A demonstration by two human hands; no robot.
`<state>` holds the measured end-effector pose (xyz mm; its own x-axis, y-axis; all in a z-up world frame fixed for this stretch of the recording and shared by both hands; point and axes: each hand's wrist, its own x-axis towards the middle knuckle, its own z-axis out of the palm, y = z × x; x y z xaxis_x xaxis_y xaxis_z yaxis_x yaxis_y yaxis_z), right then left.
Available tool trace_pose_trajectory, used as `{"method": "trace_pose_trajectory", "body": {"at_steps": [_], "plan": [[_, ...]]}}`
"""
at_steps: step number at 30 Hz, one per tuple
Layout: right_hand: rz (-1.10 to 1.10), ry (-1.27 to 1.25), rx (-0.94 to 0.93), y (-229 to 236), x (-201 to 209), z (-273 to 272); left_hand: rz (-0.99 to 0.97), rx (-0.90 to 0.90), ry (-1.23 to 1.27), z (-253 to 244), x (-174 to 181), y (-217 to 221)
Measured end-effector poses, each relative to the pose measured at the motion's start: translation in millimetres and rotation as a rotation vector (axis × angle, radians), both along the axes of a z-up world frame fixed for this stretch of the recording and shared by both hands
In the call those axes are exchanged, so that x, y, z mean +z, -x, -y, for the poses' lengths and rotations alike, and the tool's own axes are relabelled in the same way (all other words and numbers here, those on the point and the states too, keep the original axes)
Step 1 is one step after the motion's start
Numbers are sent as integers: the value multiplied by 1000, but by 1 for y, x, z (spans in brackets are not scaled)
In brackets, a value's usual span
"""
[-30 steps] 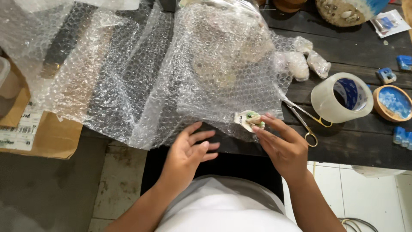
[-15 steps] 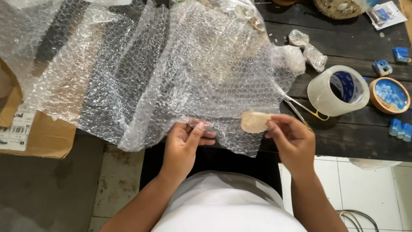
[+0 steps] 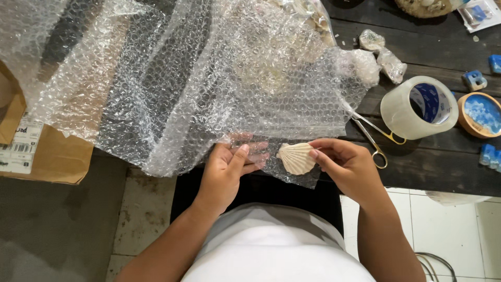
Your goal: The person wraps individual seashells in bubble wrap using scissors and tape at a wooden workstation.
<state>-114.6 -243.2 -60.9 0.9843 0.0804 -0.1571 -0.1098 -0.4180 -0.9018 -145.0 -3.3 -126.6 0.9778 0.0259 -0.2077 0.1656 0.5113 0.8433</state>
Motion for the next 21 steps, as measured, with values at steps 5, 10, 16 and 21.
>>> {"method": "trace_pose_trajectory", "body": {"at_steps": [5,10,16,21], "plan": [[46,90,30,0,6,-3,-11,-18,6,-3,4,0],[81,116,23,1,3,-2,-5,-15,-3,-2,8,-1],[124,164,10,-3,-1,1,-24,24,28,-1,16,1],[136,167,-5,-8,0,0,-14,13,98,19,16,-2]]}}
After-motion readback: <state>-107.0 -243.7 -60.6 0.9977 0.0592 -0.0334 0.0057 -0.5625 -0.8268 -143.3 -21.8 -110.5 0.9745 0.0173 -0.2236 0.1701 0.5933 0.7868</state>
